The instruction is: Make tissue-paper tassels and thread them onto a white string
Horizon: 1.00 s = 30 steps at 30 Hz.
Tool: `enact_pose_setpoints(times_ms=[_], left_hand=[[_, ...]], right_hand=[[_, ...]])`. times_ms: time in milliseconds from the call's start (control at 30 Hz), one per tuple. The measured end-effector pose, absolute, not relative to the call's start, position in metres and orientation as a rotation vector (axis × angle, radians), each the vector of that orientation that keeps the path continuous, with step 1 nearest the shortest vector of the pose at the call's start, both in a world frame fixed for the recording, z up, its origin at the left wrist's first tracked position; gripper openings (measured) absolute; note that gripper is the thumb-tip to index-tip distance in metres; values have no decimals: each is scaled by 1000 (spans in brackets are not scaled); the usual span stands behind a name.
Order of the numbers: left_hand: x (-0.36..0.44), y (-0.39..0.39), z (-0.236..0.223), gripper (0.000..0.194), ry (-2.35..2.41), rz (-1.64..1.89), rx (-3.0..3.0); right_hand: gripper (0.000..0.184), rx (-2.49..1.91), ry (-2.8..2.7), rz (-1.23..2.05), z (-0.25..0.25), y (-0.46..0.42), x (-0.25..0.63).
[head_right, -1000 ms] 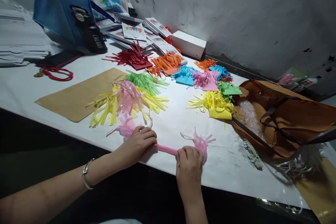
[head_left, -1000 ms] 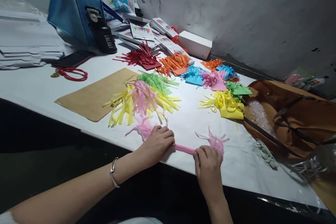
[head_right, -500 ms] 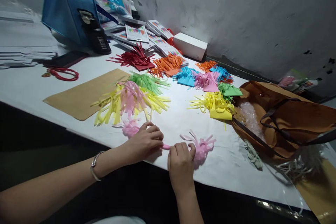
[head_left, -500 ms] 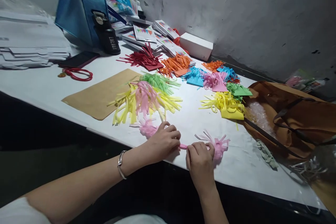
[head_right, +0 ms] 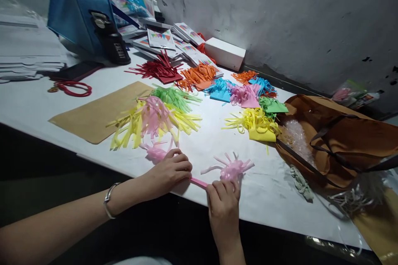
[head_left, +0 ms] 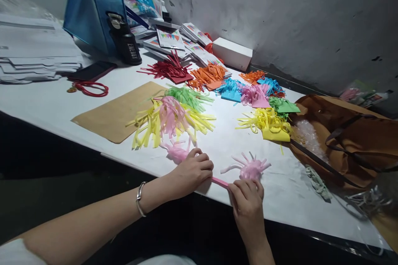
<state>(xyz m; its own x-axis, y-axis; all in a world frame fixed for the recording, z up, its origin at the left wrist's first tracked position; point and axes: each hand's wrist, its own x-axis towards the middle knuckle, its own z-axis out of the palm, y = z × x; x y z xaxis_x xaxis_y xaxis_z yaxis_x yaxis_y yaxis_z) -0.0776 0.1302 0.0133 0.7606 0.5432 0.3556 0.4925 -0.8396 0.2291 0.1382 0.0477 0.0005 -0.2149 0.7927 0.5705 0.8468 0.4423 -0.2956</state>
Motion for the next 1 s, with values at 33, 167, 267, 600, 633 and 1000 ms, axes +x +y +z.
enact_pose_setpoints(times_ms=[33, 167, 267, 600, 633, 1000], left_hand=[[-78, 129, 14, 14, 845, 624, 2823], [-69, 126, 22, 14, 1014, 540, 2782], [-60, 125, 27, 15, 1208, 423, 2786], [-58, 124, 17, 16, 758, 490, 3053], [-58, 123, 14, 18, 767, 524, 3052], [-67, 70, 35, 34, 759, 442, 1669]], right_hand=[[17, -1374, -2019, -106, 1, 45, 142], [16, -1439, -1983, -98, 3, 42, 140], [17, -1565, -1902, -146, 3, 45, 132], [23, -1402, -2092, -134, 5, 49, 118], [22, -1397, -2102, -136, 4, 50, 116], [25, -1012, -2067, -462, 37, 13, 129]])
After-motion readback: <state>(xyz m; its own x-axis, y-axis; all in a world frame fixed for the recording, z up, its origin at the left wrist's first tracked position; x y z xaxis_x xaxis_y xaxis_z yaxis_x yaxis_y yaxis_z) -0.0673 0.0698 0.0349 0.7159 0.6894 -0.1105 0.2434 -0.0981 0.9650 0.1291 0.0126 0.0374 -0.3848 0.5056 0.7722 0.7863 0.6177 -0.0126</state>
